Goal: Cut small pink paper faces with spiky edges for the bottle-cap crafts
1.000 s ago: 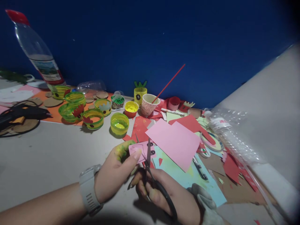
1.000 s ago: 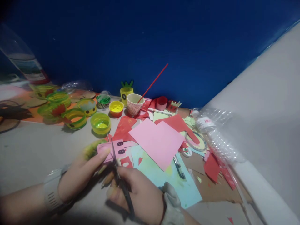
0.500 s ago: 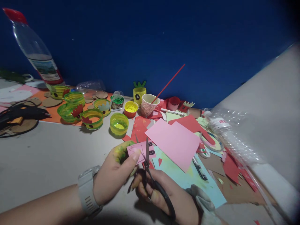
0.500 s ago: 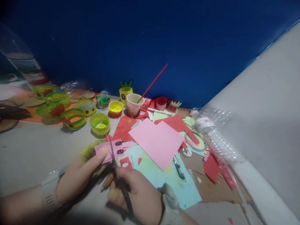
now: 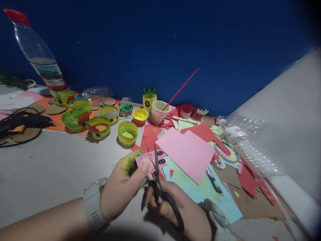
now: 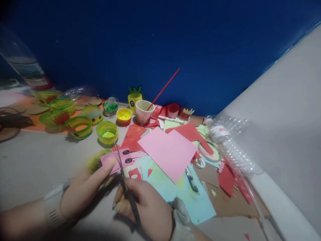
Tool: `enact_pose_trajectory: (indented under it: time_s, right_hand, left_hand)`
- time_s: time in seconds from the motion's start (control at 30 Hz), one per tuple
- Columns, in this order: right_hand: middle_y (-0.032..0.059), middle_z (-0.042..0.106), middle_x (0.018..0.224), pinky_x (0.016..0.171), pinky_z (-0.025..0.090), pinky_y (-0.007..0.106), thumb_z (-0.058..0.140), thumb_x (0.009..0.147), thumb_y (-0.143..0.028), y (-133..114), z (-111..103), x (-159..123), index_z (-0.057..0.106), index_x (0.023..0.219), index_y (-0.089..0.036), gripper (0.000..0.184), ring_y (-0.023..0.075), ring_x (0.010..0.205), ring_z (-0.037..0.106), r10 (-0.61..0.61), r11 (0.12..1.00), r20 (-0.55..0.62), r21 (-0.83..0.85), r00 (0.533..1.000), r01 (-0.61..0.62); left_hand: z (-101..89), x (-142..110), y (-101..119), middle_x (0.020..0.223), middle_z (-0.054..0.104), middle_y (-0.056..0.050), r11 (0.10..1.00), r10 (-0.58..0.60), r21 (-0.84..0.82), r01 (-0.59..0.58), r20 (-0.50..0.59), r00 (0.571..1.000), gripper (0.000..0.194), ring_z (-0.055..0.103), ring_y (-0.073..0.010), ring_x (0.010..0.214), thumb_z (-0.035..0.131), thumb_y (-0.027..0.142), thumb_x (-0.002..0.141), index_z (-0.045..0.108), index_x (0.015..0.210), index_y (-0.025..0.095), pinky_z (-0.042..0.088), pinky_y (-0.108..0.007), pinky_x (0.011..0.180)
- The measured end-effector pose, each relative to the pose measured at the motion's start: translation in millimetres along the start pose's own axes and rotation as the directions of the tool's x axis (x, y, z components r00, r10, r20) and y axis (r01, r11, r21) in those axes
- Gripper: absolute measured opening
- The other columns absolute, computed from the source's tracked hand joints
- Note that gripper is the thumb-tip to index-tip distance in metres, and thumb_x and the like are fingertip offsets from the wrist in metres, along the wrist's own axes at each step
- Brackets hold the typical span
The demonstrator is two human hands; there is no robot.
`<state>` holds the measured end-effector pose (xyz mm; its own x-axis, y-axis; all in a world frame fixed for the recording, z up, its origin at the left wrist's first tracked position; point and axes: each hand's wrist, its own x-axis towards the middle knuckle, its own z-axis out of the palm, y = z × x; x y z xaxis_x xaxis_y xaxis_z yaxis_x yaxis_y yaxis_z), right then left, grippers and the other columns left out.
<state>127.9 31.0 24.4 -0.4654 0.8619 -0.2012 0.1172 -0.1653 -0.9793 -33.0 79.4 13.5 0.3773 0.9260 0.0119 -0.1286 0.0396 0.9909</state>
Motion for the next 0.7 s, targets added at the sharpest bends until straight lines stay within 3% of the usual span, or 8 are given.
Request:
enact_pose_trajectory:
  time_s: [0.1,0.33,0.57,0.7]
  right_hand:
    - [-0.0011,0.044,0.074,0.062,0.034,0.026,0.052,0.080,-0.076,-0.7,0.2,0.4,0.053,0.081,-0.017,0.059,0.0132,0.066,0.037,0.024,0.999,-0.008,0.023,1.000,-0.024]
    - [-0.0012,0.046,0.073,0.061,0.035,0.026,0.054,0.077,-0.077,0.2,-4.4,3.8,0.052,0.078,-0.017,0.060,0.0131,0.066,0.038,0.019,1.000,0.027,0.022,0.999,-0.019]
    - [-0.0006,0.048,0.072,0.060,0.034,0.026,0.053,0.074,-0.081,3.9,-3.8,3.4,0.052,0.078,-0.016,0.065,0.0135,0.066,0.040,0.039,0.999,0.001,-0.027,0.999,-0.039]
    - [-0.0011,0.046,0.071,0.059,0.033,0.026,0.052,0.074,-0.081,7.1,-3.9,4.5,0.051,0.077,-0.017,0.065,0.0131,0.064,0.039,0.035,0.999,0.002,-0.019,0.999,-0.034]
  left_hand:
    - [0.3,-0.3,-0.3,0.099,0.071,0.002,1.000,-0.009,0.010,0.009,-0.017,1.000,0.029,0.062,-0.0097,0.074,0.051,0.043,0.096,0.065,0.112,0.024,0.051,-0.020,0.071]
    - [-1.2,-2.1,-2.4,0.080,0.066,0.003,0.998,0.026,0.055,-0.025,-0.014,1.000,0.028,0.060,-0.0109,0.074,0.049,0.044,0.097,0.065,0.112,0.025,0.049,-0.019,0.070]
    - [-2.3,-3.6,-5.3,0.111,0.068,0.002,0.995,0.043,0.093,-0.038,-0.060,0.997,0.028,0.061,-0.0133,0.104,0.052,0.043,0.096,0.063,0.115,0.027,0.049,-0.018,0.083]
    - [-1.7,-3.4,-4.2,0.110,0.068,0.002,0.995,0.046,0.092,-0.041,-0.052,0.998,0.025,0.059,-0.0133,0.109,0.052,0.041,0.096,0.064,0.113,0.027,0.048,-0.017,0.087]
